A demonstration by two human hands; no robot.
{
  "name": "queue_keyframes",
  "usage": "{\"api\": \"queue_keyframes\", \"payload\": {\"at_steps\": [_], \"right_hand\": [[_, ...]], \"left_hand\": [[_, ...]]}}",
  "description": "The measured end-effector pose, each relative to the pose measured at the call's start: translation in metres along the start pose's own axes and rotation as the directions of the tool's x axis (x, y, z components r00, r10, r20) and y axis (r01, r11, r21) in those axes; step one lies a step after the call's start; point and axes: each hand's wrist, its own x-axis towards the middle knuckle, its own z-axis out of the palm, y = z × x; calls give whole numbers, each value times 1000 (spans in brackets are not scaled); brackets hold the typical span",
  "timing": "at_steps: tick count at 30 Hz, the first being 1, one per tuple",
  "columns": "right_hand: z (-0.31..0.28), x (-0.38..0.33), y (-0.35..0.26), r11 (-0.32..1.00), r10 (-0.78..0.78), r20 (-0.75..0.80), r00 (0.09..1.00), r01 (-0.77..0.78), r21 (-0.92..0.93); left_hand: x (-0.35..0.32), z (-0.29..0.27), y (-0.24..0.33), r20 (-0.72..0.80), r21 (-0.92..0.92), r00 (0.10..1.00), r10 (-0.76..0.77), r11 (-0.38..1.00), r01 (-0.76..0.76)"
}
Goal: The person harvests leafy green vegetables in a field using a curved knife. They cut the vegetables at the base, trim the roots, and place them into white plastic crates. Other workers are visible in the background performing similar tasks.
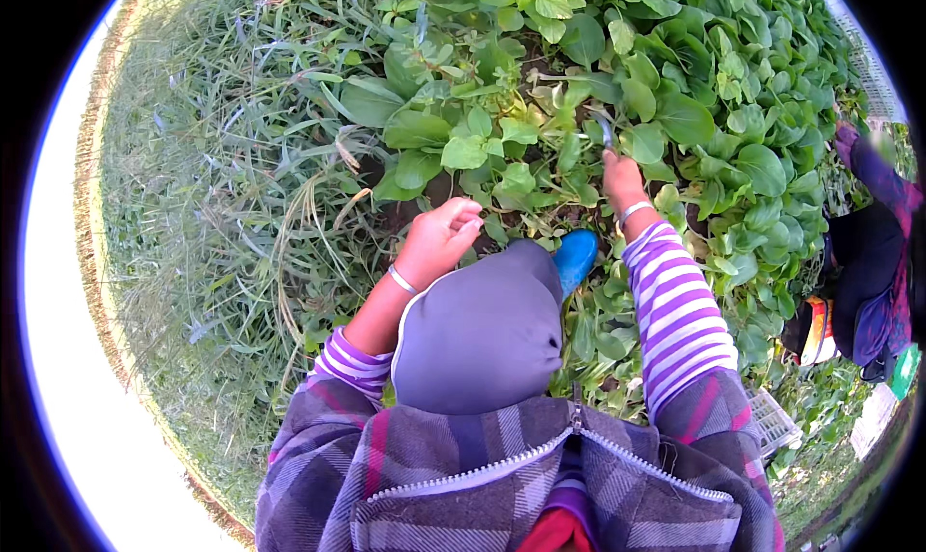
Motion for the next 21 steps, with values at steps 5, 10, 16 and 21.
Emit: {"api": "queue_keyframes", "payload": {"at_steps": [5, 10, 16, 21], "right_hand": [[-23, -48, -7, 869, -9, 323, 947, -152, 470], [-24, -86, -54, 667, -280, 356, 891, -86, 740], [18, -47, -91, 553, -335, 360, 871, -127, 823], [54, -23, -65, 835, -127, 471, 873, -162, 527]], "left_hand": [[42, 17, 46, 165, -53, 983, 78, 996, -70], [92, 39, 85, 205, -12, 867, 455, 887, -462], [182, 44, 61, -42, 390, 897, 439, 834, -390], [202, 22, -24, -14, 844, 911, 411, 493, -210]]}}
